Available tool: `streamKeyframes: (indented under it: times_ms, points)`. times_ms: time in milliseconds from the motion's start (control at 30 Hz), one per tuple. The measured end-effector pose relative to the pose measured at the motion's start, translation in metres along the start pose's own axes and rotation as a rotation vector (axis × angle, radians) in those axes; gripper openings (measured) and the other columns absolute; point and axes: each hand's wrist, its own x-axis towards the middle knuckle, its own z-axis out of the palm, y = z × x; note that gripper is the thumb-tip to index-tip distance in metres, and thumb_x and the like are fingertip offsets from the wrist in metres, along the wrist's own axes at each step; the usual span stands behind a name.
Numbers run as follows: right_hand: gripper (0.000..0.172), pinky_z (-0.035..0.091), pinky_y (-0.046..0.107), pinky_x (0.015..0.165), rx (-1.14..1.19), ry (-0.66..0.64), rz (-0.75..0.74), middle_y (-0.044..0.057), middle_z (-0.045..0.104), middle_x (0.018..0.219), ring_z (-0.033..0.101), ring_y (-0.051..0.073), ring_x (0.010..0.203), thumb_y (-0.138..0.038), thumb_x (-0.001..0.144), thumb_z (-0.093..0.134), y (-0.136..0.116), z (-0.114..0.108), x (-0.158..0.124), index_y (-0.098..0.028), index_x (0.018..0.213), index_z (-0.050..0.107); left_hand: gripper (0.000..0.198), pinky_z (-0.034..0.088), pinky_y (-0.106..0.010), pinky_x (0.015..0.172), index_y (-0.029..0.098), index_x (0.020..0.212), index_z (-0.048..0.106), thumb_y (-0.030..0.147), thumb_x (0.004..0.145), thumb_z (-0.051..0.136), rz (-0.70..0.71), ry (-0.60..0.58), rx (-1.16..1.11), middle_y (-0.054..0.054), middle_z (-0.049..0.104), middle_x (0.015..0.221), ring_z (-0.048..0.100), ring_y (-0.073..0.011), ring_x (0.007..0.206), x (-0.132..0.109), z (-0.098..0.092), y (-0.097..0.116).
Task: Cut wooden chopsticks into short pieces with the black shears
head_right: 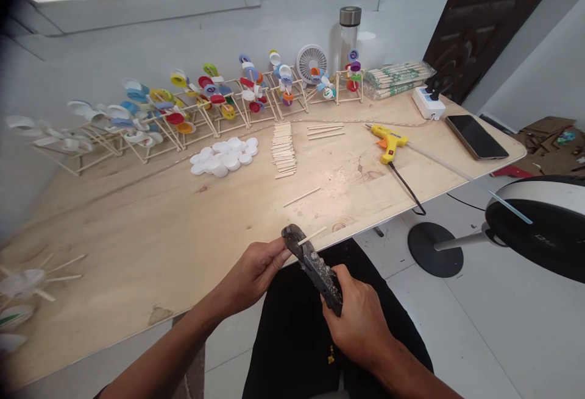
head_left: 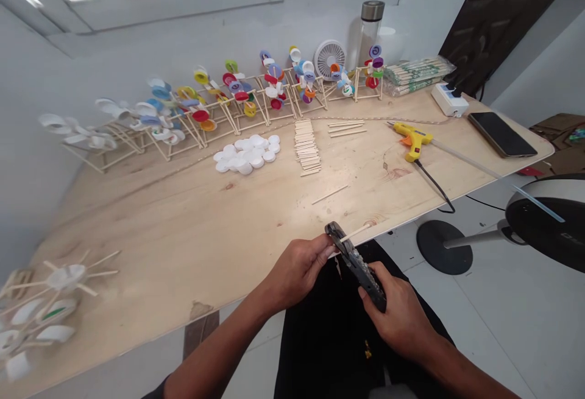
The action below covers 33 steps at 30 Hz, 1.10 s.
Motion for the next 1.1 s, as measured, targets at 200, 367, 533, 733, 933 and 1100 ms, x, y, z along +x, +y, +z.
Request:
streamKeyframes:
  times_ms: [200, 367, 533, 733, 933, 1100]
  points:
    - [0.015, 0.036, 0.026, 0.055, 0.023, 0.007, -0.009, -0.001, 0.059, 0.064, 0.056, 0.017, 0.057, -0.021, 0.078, 0.044, -0.003, 0.000, 0.002, -0.021, 0.092, 0.048, 0.029, 0.030, -0.020, 0.042, 0.017, 0.082, 0.056, 0.032, 0.091, 0.033, -0.134, -0.103, -0.304, 0.005, 0.038, 0.053, 0.032, -0.0083, 0.045, 0.002, -0.005, -0.001]
    - [0.009, 0.035, 0.025, 0.053, 0.022, -0.002, -0.014, -0.002, 0.057, 0.062, 0.054, 0.016, 0.055, -0.022, 0.080, 0.044, -0.003, 0.001, 0.005, -0.022, 0.087, 0.048, 0.032, 0.027, -0.020, 0.040, 0.016, 0.081, 0.057, 0.037, 0.090, 0.035, -0.183, -0.176, -0.507, 0.007, 0.029, 0.050, 0.027, -0.0075, 0.042, 0.004, -0.009, -0.003]
    - [0.004, 0.033, 0.023, 0.051, 0.024, -0.030, 0.024, -0.005, 0.049, 0.056, 0.047, 0.014, 0.049, -0.025, 0.081, 0.043, -0.003, 0.004, 0.006, -0.022, 0.078, 0.044, 0.030, 0.040, -0.021, 0.054, 0.016, 0.079, 0.056, 0.029, 0.091, 0.032, -0.113, -0.108, -0.352, 0.000, 0.054, 0.067, 0.049, -0.0106, 0.059, 0.005, -0.009, -0.003]
    - [0.008, 0.034, 0.023, 0.052, 0.144, -0.066, 0.087, -0.005, 0.047, 0.056, 0.046, 0.013, 0.052, -0.025, 0.080, 0.044, -0.008, 0.004, 0.008, -0.022, 0.073, 0.044, 0.026, 0.038, -0.023, 0.053, 0.016, 0.084, 0.054, 0.024, 0.092, 0.030, -0.086, 0.045, 0.216, 0.000, 0.058, 0.063, 0.051, -0.0119, 0.053, 0.001, 0.005, -0.006]
    - [0.009, 0.036, 0.023, 0.056, 0.231, -0.102, 0.142, -0.004, 0.047, 0.059, 0.045, 0.013, 0.055, -0.023, 0.079, 0.045, -0.010, 0.006, 0.011, -0.021, 0.070, 0.044, 0.023, 0.033, -0.024, 0.047, 0.017, 0.074, 0.051, 0.021, 0.089, 0.035, 0.060, 0.229, 0.671, 0.000, 0.058, 0.060, 0.049, -0.0133, 0.049, 0.001, 0.020, -0.017]
    - [0.010, 0.036, 0.024, 0.057, 0.208, -0.109, 0.155, -0.004, 0.047, 0.059, 0.045, 0.013, 0.056, -0.024, 0.079, 0.045, -0.009, 0.005, 0.015, -0.021, 0.070, 0.044, 0.021, 0.031, -0.026, 0.045, 0.017, 0.069, 0.051, 0.016, 0.086, 0.039, 0.165, 0.337, 0.777, 0.001, 0.052, 0.054, 0.043, -0.0132, 0.045, 0.004, 0.024, -0.025]
